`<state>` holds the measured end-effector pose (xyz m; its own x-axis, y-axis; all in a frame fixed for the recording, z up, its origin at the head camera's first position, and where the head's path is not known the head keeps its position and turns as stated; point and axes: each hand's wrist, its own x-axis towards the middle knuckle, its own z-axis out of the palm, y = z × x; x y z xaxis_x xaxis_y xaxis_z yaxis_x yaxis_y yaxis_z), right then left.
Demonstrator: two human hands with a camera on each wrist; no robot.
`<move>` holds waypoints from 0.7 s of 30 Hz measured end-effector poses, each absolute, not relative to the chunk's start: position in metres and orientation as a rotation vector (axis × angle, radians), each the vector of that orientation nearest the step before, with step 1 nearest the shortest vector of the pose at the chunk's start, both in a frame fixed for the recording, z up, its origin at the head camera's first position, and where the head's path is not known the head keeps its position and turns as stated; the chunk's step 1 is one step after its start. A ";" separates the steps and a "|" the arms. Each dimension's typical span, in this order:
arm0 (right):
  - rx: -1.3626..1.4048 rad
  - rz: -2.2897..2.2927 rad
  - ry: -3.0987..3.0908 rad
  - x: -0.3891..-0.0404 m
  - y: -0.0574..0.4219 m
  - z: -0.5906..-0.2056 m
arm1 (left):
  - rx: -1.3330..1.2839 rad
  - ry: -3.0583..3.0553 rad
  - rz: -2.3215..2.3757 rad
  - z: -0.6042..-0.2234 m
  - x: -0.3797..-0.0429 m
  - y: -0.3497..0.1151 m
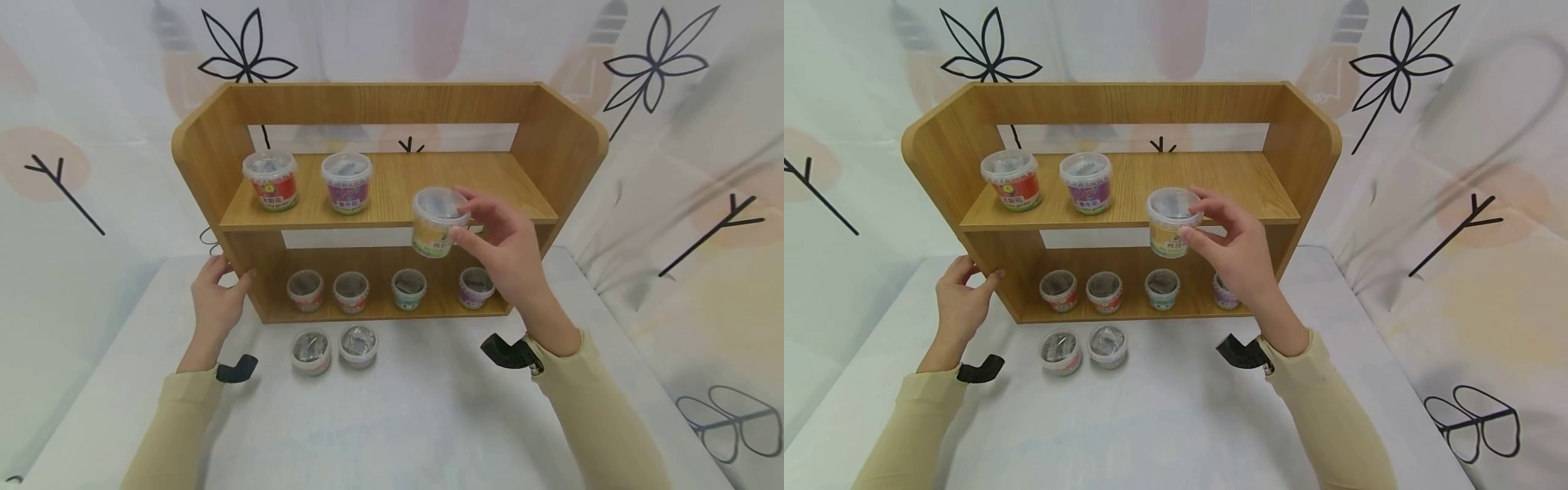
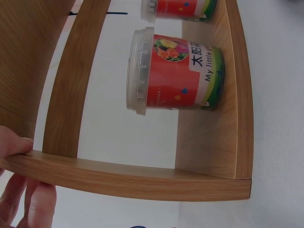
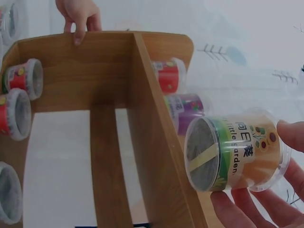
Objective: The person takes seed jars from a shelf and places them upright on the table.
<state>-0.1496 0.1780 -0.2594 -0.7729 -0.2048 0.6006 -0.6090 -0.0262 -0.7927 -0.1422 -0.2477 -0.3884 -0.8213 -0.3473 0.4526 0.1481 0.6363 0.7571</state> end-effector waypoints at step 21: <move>0.744 1.821 -2.207 -0.127 0.186 -0.314 | 0.164 -2.284 -1.117 -0.388 -0.143 -0.248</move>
